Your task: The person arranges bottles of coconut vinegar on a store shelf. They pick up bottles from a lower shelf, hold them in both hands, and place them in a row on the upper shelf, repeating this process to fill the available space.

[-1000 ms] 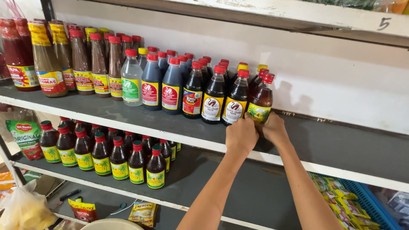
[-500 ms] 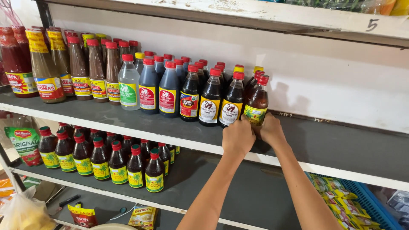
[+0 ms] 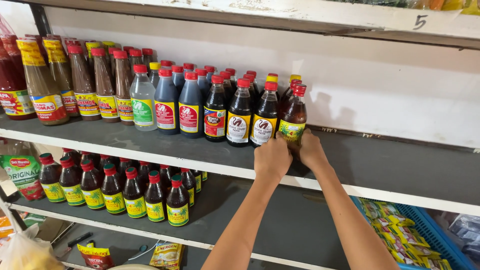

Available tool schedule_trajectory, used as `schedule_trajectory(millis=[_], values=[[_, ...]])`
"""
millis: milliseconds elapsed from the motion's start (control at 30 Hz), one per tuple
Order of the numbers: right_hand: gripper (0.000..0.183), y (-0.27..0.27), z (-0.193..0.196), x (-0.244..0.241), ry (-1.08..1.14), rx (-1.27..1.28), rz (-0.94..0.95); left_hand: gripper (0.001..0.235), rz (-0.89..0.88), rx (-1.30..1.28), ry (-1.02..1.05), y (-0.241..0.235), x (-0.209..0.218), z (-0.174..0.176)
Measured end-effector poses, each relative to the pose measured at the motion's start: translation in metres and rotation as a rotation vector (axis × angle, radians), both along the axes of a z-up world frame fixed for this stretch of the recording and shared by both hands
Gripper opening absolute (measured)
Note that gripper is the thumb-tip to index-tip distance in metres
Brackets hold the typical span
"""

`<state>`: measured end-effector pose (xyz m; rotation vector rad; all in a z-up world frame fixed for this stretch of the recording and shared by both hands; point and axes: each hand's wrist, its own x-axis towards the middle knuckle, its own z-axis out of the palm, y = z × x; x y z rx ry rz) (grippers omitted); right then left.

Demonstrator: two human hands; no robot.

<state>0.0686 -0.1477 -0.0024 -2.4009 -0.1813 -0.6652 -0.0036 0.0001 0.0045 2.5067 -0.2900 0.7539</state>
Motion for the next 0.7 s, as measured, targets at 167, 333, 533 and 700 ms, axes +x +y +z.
schedule_trajectory(millis=[167, 333, 533, 700], values=[[0.053, -0.001, -0.001, 0.001, 0.014, -0.030, -0.008, 0.034, 0.013, -0.044, -0.067, -0.001, 0.003, -0.006], [0.055, 0.005, 0.005, -0.009, 0.081, -0.020, -0.022, 0.016, 0.041, -0.040, -0.109, 0.001, -0.002, -0.008], [0.086, 0.014, 0.026, -0.030, 0.174, -0.128, -0.247, 0.017, 0.035, -0.067, -0.362, 0.006, -0.015, -0.016], [0.086, 0.024, 0.030, -0.061, 0.228, -0.236, -0.244, 0.035, -0.043, -0.035, -0.661, 0.019, -0.048, -0.033]])
